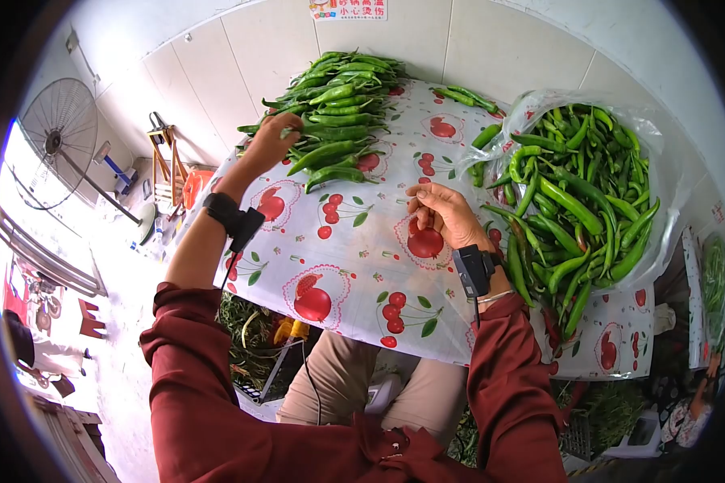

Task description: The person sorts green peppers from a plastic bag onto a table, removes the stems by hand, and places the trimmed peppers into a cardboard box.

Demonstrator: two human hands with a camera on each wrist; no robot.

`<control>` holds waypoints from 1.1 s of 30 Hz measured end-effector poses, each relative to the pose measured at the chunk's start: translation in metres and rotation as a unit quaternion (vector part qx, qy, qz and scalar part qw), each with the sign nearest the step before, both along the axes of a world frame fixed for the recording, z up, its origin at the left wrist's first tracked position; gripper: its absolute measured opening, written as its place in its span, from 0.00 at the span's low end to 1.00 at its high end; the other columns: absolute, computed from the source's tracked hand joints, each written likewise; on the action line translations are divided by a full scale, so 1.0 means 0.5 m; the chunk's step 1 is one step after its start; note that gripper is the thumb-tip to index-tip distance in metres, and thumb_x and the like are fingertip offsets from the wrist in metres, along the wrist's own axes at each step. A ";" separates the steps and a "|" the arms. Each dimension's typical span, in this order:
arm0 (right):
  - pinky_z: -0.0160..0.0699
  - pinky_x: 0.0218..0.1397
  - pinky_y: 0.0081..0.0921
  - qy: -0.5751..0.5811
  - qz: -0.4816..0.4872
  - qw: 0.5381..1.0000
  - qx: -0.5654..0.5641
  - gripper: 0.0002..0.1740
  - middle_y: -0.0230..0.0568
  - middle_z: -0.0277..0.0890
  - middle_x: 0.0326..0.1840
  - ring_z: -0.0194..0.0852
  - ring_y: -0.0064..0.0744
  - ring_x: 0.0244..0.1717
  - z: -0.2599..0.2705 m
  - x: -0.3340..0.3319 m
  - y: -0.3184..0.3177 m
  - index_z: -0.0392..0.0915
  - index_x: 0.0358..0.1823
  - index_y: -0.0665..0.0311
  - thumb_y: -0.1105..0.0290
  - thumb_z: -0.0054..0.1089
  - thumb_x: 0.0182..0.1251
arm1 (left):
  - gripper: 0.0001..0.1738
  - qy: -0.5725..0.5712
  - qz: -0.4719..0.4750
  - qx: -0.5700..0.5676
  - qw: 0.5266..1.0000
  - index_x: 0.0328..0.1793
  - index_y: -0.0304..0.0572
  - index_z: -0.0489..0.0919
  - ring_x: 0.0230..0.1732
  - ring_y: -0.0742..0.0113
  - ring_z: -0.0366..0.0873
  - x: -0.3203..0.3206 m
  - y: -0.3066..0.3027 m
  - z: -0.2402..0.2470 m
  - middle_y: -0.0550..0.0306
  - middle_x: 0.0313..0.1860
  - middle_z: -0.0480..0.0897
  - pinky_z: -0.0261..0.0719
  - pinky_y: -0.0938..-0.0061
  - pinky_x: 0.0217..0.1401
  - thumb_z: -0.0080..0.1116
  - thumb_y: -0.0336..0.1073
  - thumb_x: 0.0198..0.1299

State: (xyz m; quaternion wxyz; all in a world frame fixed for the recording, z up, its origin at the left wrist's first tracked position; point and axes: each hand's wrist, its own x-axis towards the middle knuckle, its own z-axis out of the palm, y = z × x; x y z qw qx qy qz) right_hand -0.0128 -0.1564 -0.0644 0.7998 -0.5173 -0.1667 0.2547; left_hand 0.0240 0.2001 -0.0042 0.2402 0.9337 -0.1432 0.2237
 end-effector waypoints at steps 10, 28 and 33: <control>0.72 0.31 0.15 0.003 -0.003 1.000 0.000 0.13 0.35 0.74 0.32 0.70 0.18 0.23 -0.003 0.000 0.001 0.75 0.45 0.67 0.66 0.54 0.64 | 0.16 -0.009 0.042 0.057 0.997 0.48 0.41 0.77 0.51 0.53 0.72 0.011 -0.074 -0.060 0.50 0.48 0.77 0.68 0.64 0.56 0.57 0.34 0.53; 0.74 0.31 0.16 -0.004 -0.004 1.000 -0.004 0.14 0.36 0.75 0.32 0.70 0.17 0.23 -0.009 0.003 0.000 0.75 0.46 0.66 0.64 0.55 0.64 | 0.19 0.057 -0.004 -0.027 0.998 0.46 0.39 0.71 0.44 0.50 0.76 -0.014 -0.091 -0.051 0.48 0.38 0.79 0.71 0.63 0.49 0.58 0.26 0.46; 0.75 0.31 0.17 0.001 -0.007 1.000 -0.007 0.14 0.36 0.75 0.33 0.70 0.17 0.23 -0.007 0.002 0.001 0.74 0.46 0.67 0.64 0.54 0.65 | 0.14 0.023 -0.042 -0.013 0.999 0.42 0.39 0.75 0.45 0.52 0.74 -0.027 -0.106 -0.039 0.52 0.38 0.78 0.70 0.64 0.50 0.60 0.28 0.46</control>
